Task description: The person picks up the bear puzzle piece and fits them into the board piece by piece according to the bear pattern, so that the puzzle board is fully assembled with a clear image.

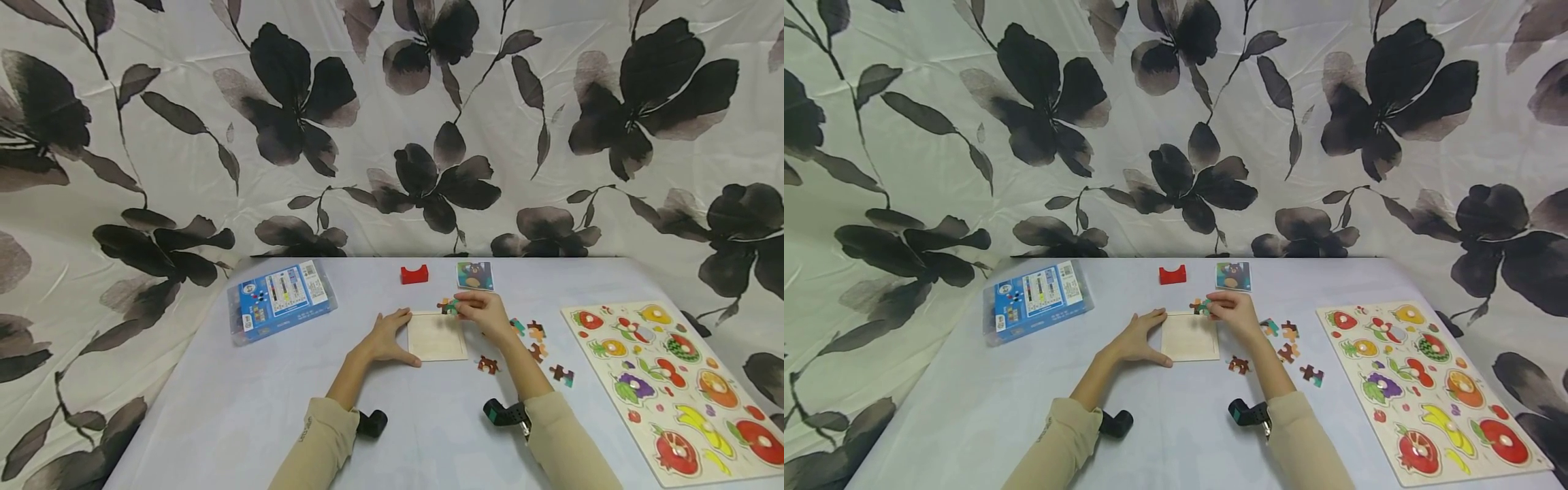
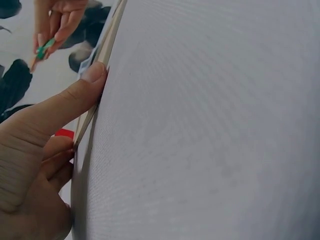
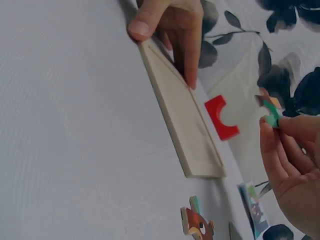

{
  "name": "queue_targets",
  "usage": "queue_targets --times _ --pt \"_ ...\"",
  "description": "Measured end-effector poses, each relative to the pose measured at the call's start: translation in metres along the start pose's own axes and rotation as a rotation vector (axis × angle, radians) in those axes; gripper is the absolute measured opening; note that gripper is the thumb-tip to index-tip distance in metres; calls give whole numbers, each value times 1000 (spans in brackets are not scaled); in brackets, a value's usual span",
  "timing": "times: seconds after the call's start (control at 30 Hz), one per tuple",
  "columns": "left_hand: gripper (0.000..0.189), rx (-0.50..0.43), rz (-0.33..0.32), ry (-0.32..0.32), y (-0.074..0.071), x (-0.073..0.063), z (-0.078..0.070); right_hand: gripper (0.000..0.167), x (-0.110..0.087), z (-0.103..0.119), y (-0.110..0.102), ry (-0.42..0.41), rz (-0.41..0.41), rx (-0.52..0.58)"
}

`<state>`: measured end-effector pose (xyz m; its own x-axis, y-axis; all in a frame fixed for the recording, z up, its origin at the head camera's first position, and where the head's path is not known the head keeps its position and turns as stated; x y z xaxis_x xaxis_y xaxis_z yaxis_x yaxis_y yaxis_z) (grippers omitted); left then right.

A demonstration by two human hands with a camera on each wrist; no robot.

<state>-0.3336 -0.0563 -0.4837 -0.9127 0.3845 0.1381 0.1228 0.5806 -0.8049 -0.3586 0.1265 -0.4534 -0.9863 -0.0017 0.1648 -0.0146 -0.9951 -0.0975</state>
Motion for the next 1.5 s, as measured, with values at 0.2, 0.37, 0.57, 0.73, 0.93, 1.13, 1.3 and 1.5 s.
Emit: queue_targets --times 0.2,0.37,0.57,0.73,0.93,1.13,1.3,1.5 --pt "102 3 9 -5 1 0 -1 23 -16 2 17 -133 183 -316" --pt "101 -2 2 -11 0 1 -1 19 -28 5 25 -229 274 -642" --pt "102 -2 -1 -26 1 0 1 28 -30 -1 24 -204 325 -706" --pt "102 -15 -1 -28 2 -1 3 31 -34 0 29 -267 390 -658" --pt "102 -14 2 -36 2 0 3 30 -34 -1 32 -288 399 -649" --pt "101 -23 12 -31 2 0 1 29 -36 -4 33 -258 419 -694" --pt "101 -11 7 -31 3 0 3 25 -38 1 33 -312 413 -664" --pt "101 -12 12 -36 4 1 4 16 -31 -3 23 -260 322 -635"
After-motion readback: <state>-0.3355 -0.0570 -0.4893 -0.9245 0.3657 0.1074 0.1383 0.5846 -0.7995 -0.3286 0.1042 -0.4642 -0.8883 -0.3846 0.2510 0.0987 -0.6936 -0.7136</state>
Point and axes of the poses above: each hand's wrist, its own x-axis towards the middle knuckle, its own y-axis out of the palm, z = x × y, the point moved 9 cm from there along x, towards the middle knuckle, and after that the axes turned 11 degrees about -z, right-handed, at the moved point
